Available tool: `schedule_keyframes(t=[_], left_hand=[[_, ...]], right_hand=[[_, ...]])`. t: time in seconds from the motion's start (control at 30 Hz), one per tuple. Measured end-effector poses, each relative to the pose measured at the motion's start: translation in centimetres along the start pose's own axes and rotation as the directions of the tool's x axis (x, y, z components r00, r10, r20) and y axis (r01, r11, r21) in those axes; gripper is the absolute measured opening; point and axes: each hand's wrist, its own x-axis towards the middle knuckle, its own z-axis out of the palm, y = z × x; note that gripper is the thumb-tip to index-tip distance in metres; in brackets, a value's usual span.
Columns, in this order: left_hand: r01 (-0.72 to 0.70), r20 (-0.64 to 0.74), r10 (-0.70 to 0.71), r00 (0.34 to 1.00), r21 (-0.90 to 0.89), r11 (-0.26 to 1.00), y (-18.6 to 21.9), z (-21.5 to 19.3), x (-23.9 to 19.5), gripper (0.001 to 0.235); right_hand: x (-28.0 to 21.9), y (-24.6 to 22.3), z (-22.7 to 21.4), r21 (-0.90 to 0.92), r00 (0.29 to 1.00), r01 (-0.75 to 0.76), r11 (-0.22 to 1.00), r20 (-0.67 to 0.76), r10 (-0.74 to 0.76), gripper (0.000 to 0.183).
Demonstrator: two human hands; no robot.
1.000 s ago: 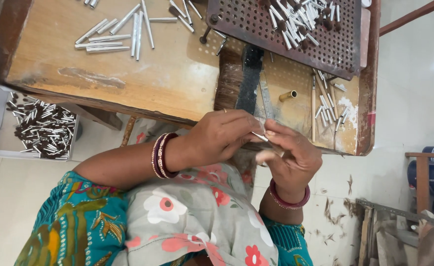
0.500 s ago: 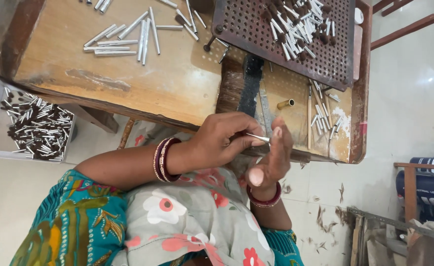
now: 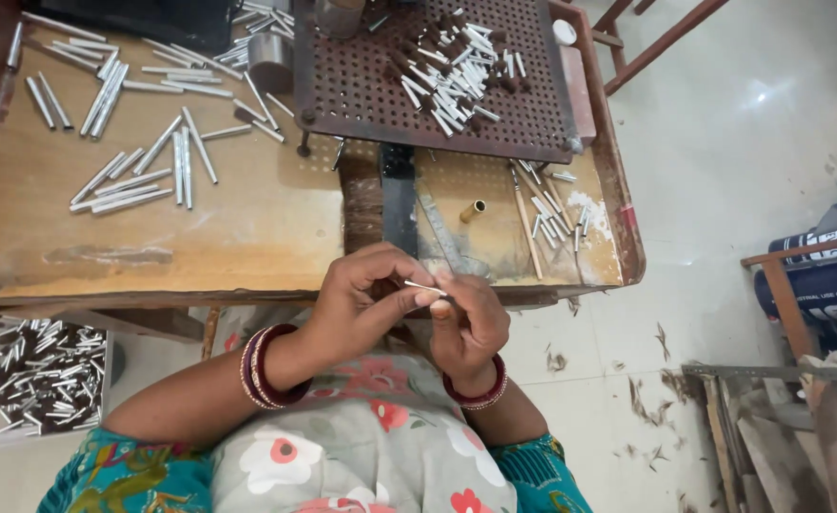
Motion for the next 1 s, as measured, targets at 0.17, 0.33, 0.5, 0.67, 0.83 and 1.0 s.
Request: schedule_keyframes(t=[0.17,0.33,0.5,0.67,0.83,1.0], left_hand=[[0.129,0.026,-0.127,0.992,-0.294,0.947,-1.0,-0.6,0.9,0.012],[-0.024,-0.261,0.028,0.965,0.019,1.000,-1.7,-3.1,1.5,0.010],[-0.007,-0.406,0.018,0.914,0.027,1.000,-1.7,-4.6,1.9,0.012],[-0.021,-0.399,0.043,0.916,0.059,0.998,-2.5,-5.2,1.7,0.012],[-0.023,-0.365,-0.013,0.931,-0.094,0.995,-2.0,-5.5,2.2,0.016],[0.108,-0.324,-0.214,0.922,-0.316,0.943,-0.5,-4.1,2.1,0.017]], right_hand=[[0.4,1.3,-0.9,0.532,0.954,-0.279,0.799,0.056,0.296,0.020],[4.0,8.3,-4.3,-0.508,0.971,-0.239,0.827,-0.099,0.220,0.018],[4.9,11.4,-5.5,-0.757,0.921,-0.304,0.579,-0.079,0.381,0.023],[4.2,11.7,-5.7,-0.759,0.890,-0.356,0.545,-0.098,0.445,0.017],[3.9,3.4,-7.7,-0.577,0.939,-0.331,0.747,-0.122,0.322,0.012],[0.6,-1.4,-4.7,-0.097,0.929,-0.366,0.926,-0.089,0.358,0.015]])
